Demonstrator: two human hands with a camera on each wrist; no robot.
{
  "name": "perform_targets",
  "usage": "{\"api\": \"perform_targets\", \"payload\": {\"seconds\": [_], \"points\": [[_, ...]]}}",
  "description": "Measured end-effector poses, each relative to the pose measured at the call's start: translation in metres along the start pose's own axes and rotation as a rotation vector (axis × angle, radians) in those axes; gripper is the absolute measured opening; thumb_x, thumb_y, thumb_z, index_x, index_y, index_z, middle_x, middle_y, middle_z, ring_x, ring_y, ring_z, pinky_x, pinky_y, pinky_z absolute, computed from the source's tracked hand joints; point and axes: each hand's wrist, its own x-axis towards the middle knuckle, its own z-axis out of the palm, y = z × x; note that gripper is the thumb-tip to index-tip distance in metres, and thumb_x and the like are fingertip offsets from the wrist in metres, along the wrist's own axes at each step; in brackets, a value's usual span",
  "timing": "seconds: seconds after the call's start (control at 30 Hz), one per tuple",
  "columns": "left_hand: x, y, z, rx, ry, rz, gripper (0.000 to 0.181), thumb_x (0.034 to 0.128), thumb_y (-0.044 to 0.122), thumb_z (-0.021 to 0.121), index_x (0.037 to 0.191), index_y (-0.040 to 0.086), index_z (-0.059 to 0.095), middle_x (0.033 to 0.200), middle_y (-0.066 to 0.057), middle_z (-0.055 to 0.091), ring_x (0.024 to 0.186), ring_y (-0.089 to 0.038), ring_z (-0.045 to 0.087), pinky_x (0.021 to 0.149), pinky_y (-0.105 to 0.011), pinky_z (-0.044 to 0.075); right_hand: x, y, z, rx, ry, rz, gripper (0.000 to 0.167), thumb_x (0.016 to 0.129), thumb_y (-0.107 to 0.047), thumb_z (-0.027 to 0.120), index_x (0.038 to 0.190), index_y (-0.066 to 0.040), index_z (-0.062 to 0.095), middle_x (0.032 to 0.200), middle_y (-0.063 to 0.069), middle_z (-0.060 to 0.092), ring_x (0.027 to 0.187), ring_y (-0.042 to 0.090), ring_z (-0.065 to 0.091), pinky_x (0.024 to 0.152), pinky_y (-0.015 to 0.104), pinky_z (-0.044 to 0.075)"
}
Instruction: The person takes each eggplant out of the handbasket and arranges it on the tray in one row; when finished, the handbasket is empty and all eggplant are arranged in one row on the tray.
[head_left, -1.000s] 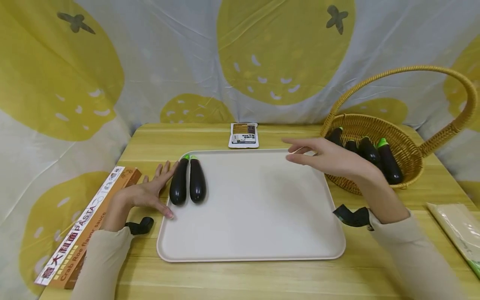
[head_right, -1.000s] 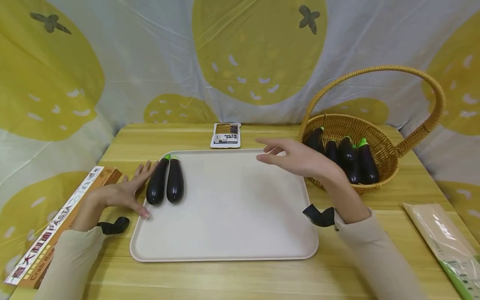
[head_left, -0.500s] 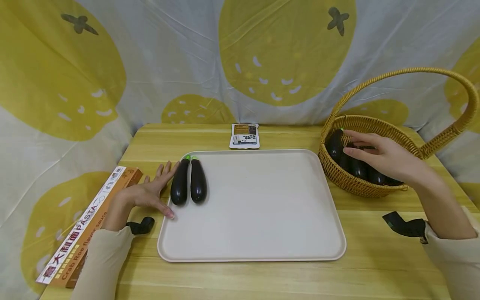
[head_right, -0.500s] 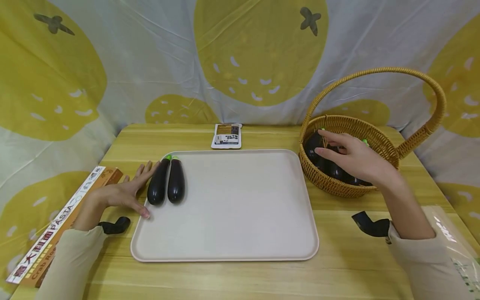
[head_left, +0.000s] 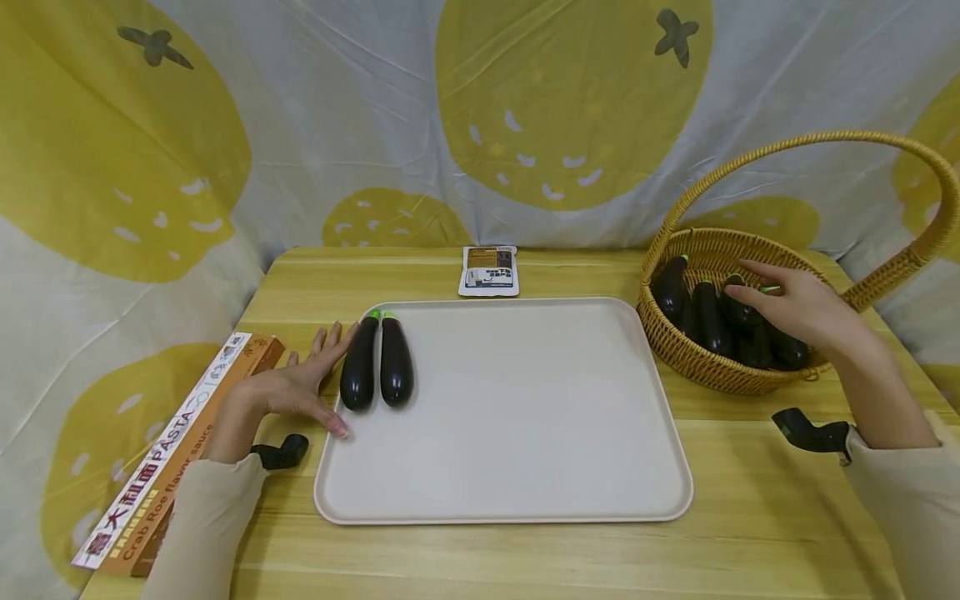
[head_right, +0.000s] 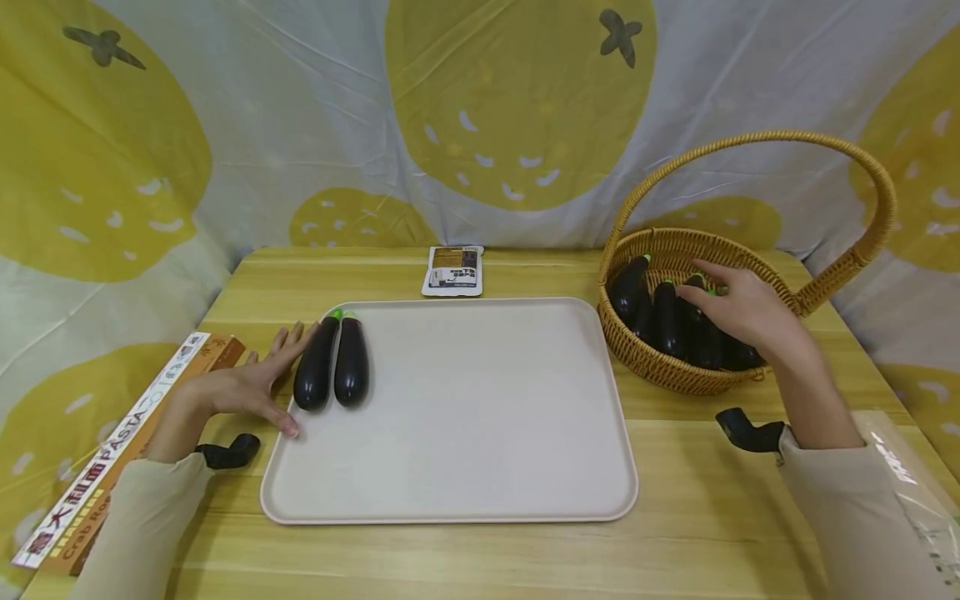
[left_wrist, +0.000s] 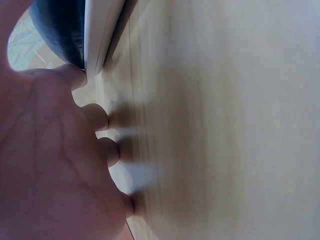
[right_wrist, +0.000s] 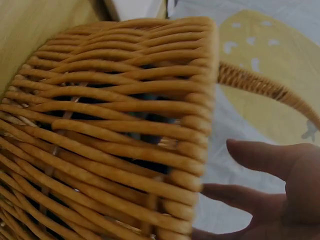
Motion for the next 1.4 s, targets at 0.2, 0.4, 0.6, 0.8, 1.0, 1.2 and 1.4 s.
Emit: {"api": "perform_targets", "payload": {"seconds": [0.2, 0.4, 0.6, 0.8, 1.0, 1.2, 1.4], "points": [[0.0, 0.0, 0.0, 0.005, 0.005, 0.004, 0.153, 0.063, 0.04, 0.099, 0.166, 0.019, -0.012, 0.166, -0.03, -0.028, 0.15, -0.055, -0.03, 0.107, -0.086, -0.016, 0.012, 0.009, 0.003, 0.055, -0.028, 0.06, 0.095, 0.103, -0.068, 0.035, 0.165, -0.003, 0.003, 0.157, 0.048, 0.02, 0.14, 0.066, 0.025, 0.109, 0.079, 0.029], [0.0, -0.002, 0.0, 0.001, 0.006, 0.002, 0.153, 0.0628, 0.04, 0.099, 0.166, 0.019, -0.012, 0.166, -0.03, -0.029, 0.15, -0.054, -0.031, 0.107, -0.086, -0.017, 0.017, 0.009, 0.004, 0.052, -0.015, 0.076, 0.091, 0.105, -0.063, 0.035, 0.164, 0.001, 0.007, 0.154, 0.049, 0.024, 0.138, 0.065, 0.029, 0.109, 0.077, 0.03], [0.001, -0.002, 0.001, 0.004, 0.011, 0.003, 0.154, 0.0627, 0.039, 0.099, 0.166, 0.019, -0.012, 0.165, -0.03, -0.029, 0.151, -0.054, -0.031, 0.107, -0.085, -0.017, 0.016, 0.01, 0.005, 0.049, 0.004, 0.103, 0.087, 0.107, -0.059, 0.035, 0.163, 0.003, 0.009, 0.156, 0.049, 0.019, 0.116, 0.055, 0.043, 0.095, 0.065, 0.039], [0.0, -0.001, 0.0, -0.006, 0.011, 0.003, 0.154, 0.0624, 0.038, 0.099, 0.166, 0.019, -0.013, 0.166, -0.029, -0.03, 0.15, -0.054, -0.032, 0.107, -0.085, -0.019, 0.02, 0.011, 0.01, 0.018, 0.045, 0.103, 0.085, 0.106, -0.056, 0.042, 0.161, 0.006, 0.02, 0.082, 0.019, 0.057, 0.058, 0.021, 0.042, 0.064, 0.042, 0.042], [0.0, -0.001, 0.0, -0.012, 0.011, 0.001, 0.154, 0.0625, 0.039, 0.099, 0.166, 0.019, -0.012, 0.165, -0.029, -0.03, 0.15, -0.053, -0.032, 0.107, -0.085, -0.019, 0.025, 0.011, 0.014, 0.032, 0.047, 0.118, 0.076, 0.107, -0.046, 0.048, 0.156, 0.009, 0.03, 0.052, -0.01, 0.028, 0.045, 0.007, 0.026, 0.048, 0.03, 0.033], [-0.001, -0.001, 0.0, -0.017, 0.006, 0.003, 0.154, 0.0631, 0.039, 0.099, 0.166, 0.019, -0.013, 0.165, -0.029, -0.031, 0.15, -0.053, -0.033, 0.107, -0.085, -0.019, 0.023, 0.01, 0.014, 0.09, 0.071, 0.134, 0.072, 0.108, -0.037, 0.049, 0.157, 0.011, 0.026, 0.087, 0.027, 0.068, 0.055, 0.011, 0.061, 0.057, 0.034, 0.055], [-0.001, -0.001, 0.0, -0.015, 0.004, 0.006, 0.153, 0.0639, 0.039, 0.099, 0.166, 0.018, -0.014, 0.165, -0.029, -0.031, 0.15, -0.054, -0.033, 0.107, -0.085, -0.019, 0.021, 0.011, 0.013, 0.139, 0.076, 0.146, 0.068, 0.108, -0.03, 0.046, 0.158, 0.01, 0.024, 0.156, 0.05, 0.015, 0.07, 0.01, 0.072, 0.07, 0.036, 0.064]]}}
